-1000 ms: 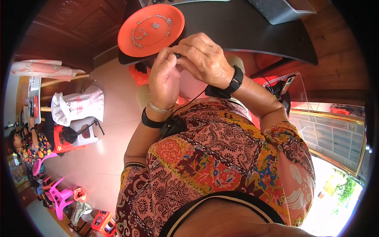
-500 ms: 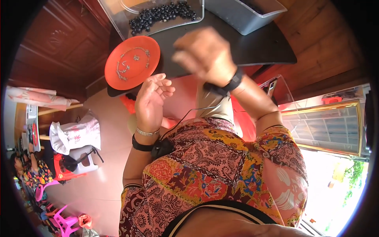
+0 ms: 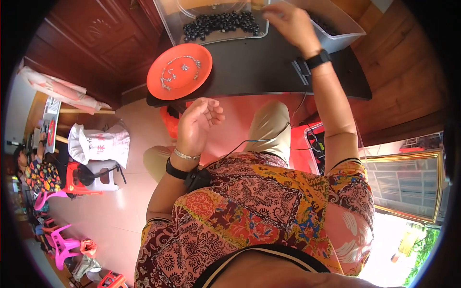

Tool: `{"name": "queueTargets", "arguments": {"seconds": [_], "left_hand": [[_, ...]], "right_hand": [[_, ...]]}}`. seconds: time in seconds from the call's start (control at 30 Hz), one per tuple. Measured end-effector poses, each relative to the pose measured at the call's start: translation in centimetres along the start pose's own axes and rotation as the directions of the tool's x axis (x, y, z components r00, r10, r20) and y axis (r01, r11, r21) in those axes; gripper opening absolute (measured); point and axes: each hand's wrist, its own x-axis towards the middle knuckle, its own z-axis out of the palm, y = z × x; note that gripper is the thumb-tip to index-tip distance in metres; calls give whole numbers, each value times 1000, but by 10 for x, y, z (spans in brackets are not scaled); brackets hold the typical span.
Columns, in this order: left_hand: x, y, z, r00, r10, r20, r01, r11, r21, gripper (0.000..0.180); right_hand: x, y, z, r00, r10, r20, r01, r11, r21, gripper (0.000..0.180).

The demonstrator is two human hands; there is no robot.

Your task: Sorting and inspecting small black plastic components, placing selected items onto a red plate.

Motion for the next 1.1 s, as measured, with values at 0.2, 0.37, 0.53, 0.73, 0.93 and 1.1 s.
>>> {"name": "queueTargets", "arguments": {"seconds": [0.2, 0.37, 0.53, 0.73, 0.93, 1.1], "left_hand": [[0, 6, -19, 1000, -2, -16, 2, 999, -32, 25], [-3, 15, -39, 998, 50, -49, -53, 997, -59, 25], [-7, 14, -53, 998, 64, -28, -67, 988, -136, 26], [0, 24, -46, 998, 62, -6, -62, 993, -96, 27], [14, 28, -28, 996, 66, 54, -65, 997, -36, 29], [24, 21, -16, 993, 66, 95, -60, 996, -62, 33]], "right_hand": [[44, 41, 118, 952, -181, 248, 153, 980, 130, 27], [75, 35, 173, 907, -163, 389, 152, 987, 60, 28], [83, 35, 204, 832, -216, 510, 276, 960, -43, 26], [83, 52, 200, 832, -189, 522, 315, 935, -164, 20], [41, 19, 129, 881, -67, 468, -134, 913, 384, 18], [-46, -66, 79, 838, -225, 496, -238, 668, 705, 13]]}}
